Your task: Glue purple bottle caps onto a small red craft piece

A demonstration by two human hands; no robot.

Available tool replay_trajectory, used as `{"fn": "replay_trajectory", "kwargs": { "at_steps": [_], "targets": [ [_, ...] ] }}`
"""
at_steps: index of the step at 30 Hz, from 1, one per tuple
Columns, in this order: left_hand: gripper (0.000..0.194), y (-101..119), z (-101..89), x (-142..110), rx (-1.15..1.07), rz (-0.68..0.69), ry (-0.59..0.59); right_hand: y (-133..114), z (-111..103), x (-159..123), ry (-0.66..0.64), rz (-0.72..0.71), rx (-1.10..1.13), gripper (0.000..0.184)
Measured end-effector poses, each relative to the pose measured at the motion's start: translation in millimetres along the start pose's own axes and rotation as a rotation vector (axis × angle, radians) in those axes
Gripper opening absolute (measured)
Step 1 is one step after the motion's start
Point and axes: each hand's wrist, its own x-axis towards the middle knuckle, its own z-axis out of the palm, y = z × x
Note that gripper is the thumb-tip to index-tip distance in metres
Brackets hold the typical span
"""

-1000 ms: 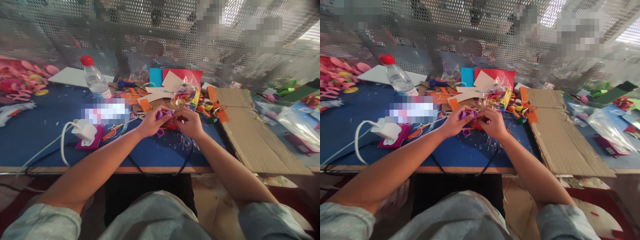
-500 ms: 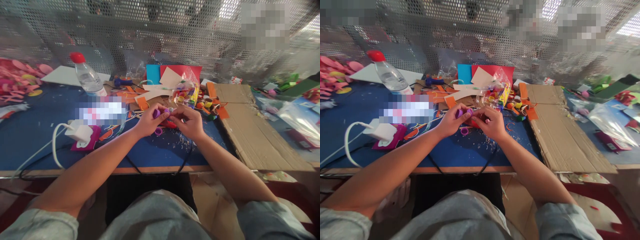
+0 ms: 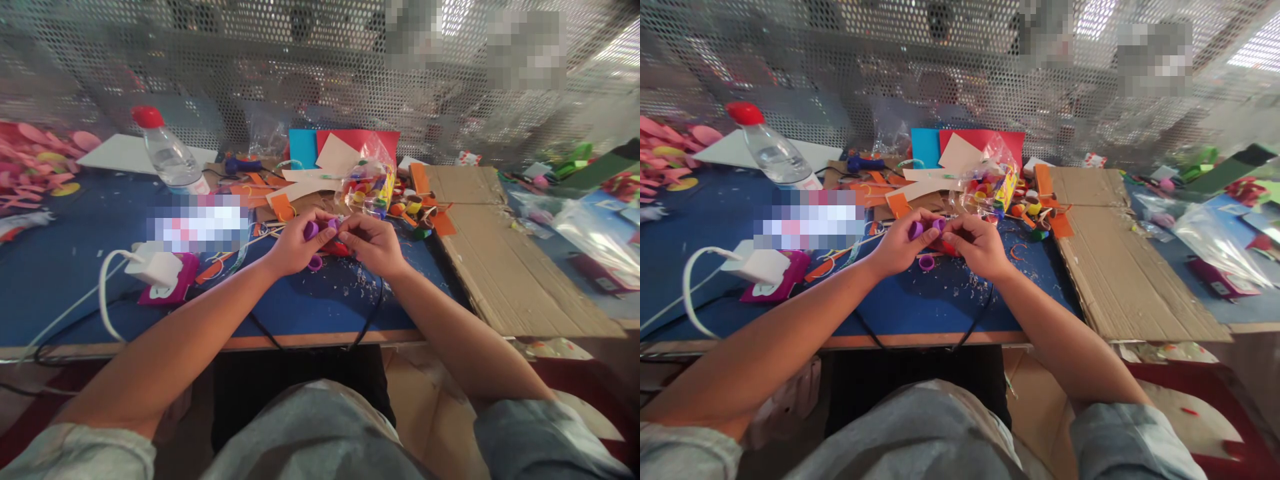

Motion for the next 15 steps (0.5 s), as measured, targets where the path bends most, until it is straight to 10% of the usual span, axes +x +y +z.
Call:
{"fn": "replay_trajectory", "kwargs": {
  "at_steps": [15],
  "targets": [
    [0.043, 8.9, -3.5, 0.7, -0.081, 0.009, -0.044, -0.3, 0.9, -0.8, 0.022, -0.193, -0.205, 0.012]
  ]
}}
